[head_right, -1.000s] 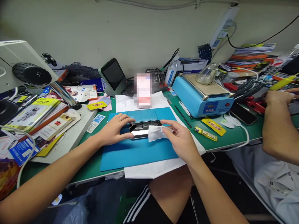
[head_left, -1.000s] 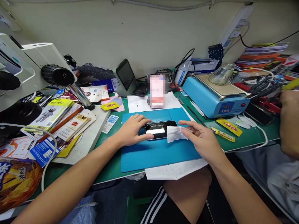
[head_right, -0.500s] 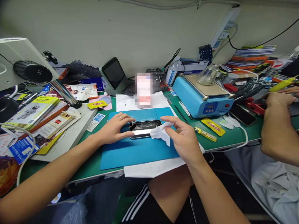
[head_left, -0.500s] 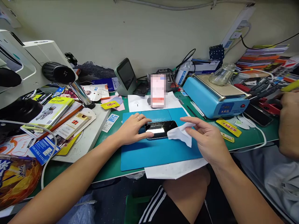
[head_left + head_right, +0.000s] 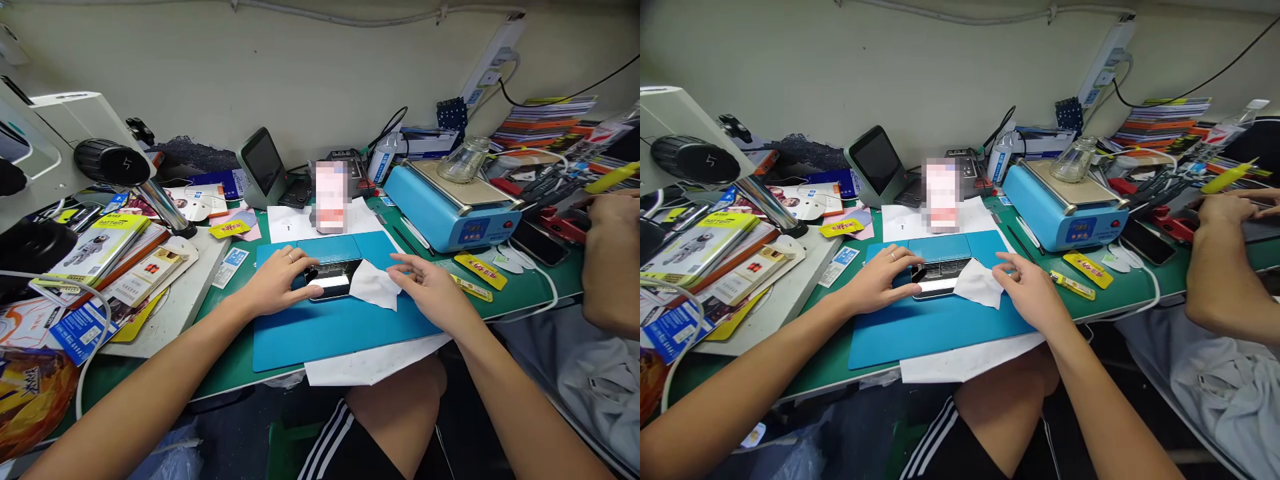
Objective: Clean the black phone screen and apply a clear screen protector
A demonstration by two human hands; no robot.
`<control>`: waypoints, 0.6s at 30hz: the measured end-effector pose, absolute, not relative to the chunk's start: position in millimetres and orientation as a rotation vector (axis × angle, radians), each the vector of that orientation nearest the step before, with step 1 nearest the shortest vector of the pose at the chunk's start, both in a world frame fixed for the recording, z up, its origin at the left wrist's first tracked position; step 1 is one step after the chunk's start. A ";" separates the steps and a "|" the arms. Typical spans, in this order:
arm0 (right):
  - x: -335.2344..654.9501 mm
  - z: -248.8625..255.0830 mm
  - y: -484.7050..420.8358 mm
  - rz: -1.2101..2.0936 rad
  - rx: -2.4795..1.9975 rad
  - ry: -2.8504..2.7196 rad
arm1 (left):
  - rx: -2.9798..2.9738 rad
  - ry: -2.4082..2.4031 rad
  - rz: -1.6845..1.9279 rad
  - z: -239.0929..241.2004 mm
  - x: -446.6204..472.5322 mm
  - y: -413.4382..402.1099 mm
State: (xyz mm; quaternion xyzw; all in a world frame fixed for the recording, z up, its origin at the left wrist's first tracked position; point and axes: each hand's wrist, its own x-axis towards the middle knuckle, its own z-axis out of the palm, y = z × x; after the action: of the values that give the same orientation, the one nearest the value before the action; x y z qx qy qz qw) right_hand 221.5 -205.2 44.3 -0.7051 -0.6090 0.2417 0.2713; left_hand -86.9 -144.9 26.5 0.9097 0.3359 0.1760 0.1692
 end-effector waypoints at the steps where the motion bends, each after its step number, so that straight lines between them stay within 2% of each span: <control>1: 220.7 46.0 -201.7 0.639 -1.930 -1.686 | 2.583 0.959 0.505 26.3 -86.9 -145.1; 7: 221.4 48.1 -183.2 0.593 -1.992 -1.972 | 2.577 0.964 0.498 25.1 -86.9 -144.9; 18: 215.8 47.6 -188.7 0.554 -1.912 -2.004 | 2.584 0.953 0.485 25.8 -86.4 -145.0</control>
State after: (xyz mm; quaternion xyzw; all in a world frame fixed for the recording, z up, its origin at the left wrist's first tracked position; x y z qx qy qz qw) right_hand 215.8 -188.7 47.6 -0.6685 -0.7005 0.1938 0.1577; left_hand -86.4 -145.0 25.8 0.9103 0.3358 0.1708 0.1714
